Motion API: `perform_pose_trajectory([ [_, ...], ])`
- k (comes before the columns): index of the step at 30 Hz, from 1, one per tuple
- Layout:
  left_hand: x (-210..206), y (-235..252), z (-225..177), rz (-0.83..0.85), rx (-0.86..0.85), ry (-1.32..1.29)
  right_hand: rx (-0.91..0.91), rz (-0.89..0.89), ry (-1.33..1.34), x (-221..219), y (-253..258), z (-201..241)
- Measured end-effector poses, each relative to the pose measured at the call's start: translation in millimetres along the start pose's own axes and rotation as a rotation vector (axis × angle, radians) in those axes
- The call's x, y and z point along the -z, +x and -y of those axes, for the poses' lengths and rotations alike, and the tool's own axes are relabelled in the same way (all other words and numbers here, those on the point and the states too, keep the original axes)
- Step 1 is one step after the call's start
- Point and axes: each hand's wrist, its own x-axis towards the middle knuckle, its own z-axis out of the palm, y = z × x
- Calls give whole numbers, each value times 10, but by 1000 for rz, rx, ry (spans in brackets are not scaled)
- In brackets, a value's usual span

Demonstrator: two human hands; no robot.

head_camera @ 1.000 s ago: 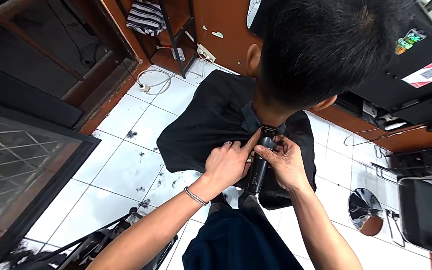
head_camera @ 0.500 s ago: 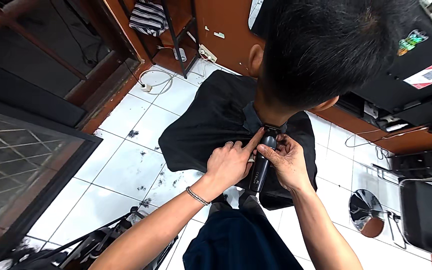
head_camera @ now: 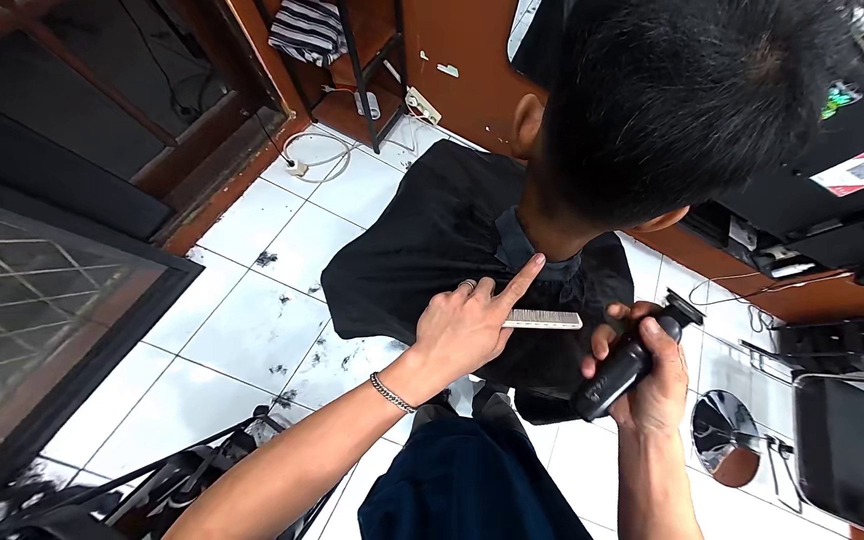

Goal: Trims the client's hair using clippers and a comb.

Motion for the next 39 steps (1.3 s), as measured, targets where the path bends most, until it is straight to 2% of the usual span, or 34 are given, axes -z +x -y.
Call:
perform_pose_trajectory([
  [3, 24, 53, 7, 77, 27, 21, -109, 3, -83, -14, 10, -25],
  [14, -27, 43, 59, 118, 39, 37, -490, 9, -234, -347, 241, -79],
  [19, -18, 52, 84, 141, 53, 40, -471, 80, -234, -417, 304, -48],
  [26, -20, 52, 104, 124, 31, 25, -442, 2, -160, -494, 290, -49],
  [35, -36, 38, 112, 95, 23, 43, -365, -11, -160, -527, 271, -116],
  [39, -9, 12, 121, 128, 33, 35, -323, 174, -136, -423, 223, -71],
])
